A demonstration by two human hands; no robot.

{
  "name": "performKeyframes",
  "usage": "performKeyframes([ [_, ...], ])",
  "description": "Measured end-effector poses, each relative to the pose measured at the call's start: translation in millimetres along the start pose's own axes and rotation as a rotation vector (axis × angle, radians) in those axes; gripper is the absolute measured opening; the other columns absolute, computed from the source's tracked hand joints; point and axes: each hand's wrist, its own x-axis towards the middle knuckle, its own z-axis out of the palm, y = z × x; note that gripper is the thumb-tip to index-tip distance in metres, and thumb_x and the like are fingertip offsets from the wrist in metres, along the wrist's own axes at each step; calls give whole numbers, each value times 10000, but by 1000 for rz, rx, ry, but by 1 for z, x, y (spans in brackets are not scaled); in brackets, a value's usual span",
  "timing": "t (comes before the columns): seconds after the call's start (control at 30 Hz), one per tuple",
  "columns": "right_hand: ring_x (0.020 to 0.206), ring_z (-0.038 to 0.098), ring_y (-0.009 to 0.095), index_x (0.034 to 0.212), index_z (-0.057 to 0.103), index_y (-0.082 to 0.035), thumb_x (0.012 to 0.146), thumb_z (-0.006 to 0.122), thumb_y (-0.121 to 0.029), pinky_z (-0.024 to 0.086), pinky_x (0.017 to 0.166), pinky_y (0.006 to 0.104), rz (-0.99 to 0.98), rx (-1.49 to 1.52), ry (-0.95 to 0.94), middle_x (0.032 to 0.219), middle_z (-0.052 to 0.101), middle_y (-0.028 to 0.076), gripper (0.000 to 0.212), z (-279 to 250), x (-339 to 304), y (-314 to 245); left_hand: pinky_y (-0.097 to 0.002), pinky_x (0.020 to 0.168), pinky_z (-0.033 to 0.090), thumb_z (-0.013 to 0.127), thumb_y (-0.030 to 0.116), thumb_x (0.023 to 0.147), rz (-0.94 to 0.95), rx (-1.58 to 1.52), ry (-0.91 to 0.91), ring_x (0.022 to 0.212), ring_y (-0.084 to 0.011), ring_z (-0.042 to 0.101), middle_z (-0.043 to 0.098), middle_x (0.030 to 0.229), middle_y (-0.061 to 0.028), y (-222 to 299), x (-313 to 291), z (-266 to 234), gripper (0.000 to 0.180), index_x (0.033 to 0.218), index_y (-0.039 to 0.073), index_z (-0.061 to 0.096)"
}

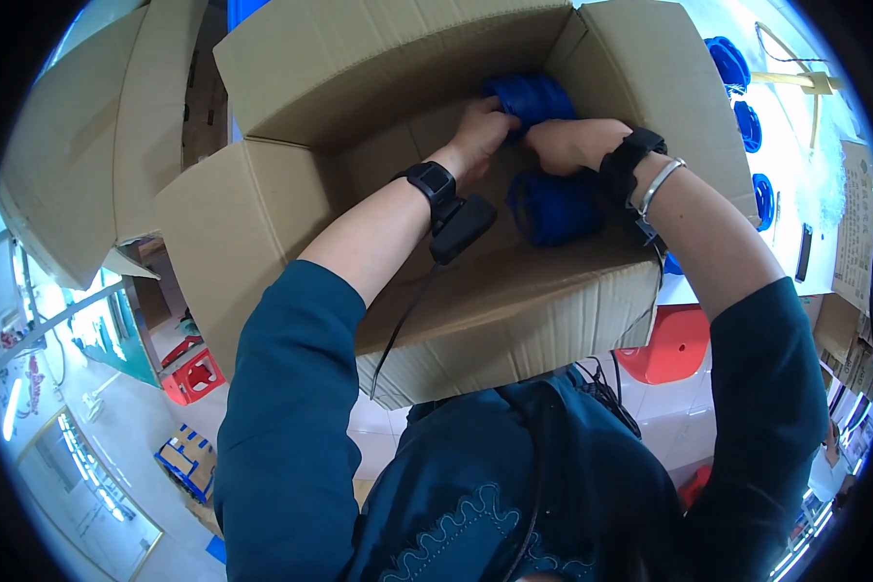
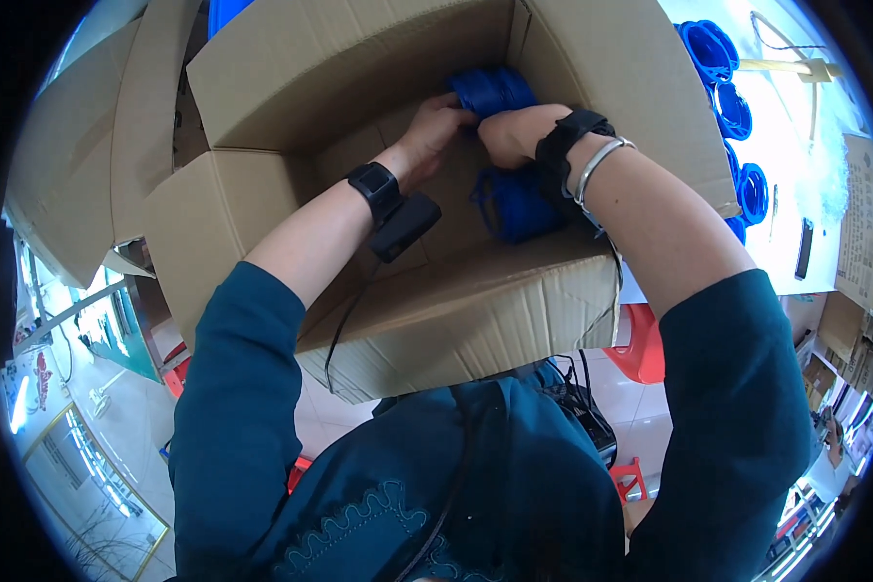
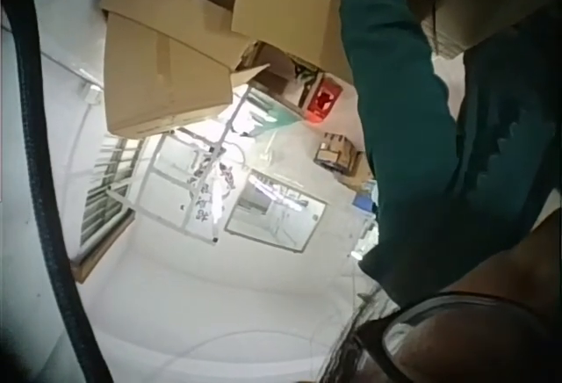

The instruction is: The person joins the ends of blue plastic rings using a handheld tool and then places the rings into a cardboard box. After opening another box with shears, they continue placing more blue plastic rings inside it.

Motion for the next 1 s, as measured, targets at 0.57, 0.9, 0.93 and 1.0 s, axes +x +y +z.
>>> performKeyframes([
  [0.57, 1073, 588, 355, 1098, 635, 11, 814, 516, -44, 486, 888, 406, -6, -44, 129, 1119, 624, 222, 313, -5, -9, 0, -298, 791, 471, 603, 54, 783, 35, 507, 210, 924, -197, 606, 653, 965, -132, 14, -22, -12, 275, 1035, -52, 639],
  [0.9, 954, 628, 385, 887, 667, 84, 784, 516, -20, 513, 807, 414, 13, -168, 93, 963, 650, 261, 211, -7, -62, -18, -352, 773, 506, 714, 309, 773, -160, 527, 99, 854, -249, 661, 690, 911, -160, -9, -93, 10, 348, 960, 16, 695],
  [0.93, 955, 627, 385, 888, 667, 83, 783, 517, -19, 512, 808, 416, 30, -148, 103, 963, 649, 263, 209, -8, -64, -20, -352, 773, 506, 714, 309, 773, -158, 527, 96, 854, -249, 661, 690, 911, -160, -9, -92, 10, 348, 960, 16, 695],
  [1.0, 957, 626, 385, 889, 667, 81, 781, 519, -19, 511, 809, 417, 52, -127, 110, 962, 648, 264, 208, -6, -69, -21, -355, 760, 512, 732, 296, 763, -90, 723, -14, 834, -251, 664, 691, 887, -163, -1, -89, 12, 318, 913, 16, 701],
])
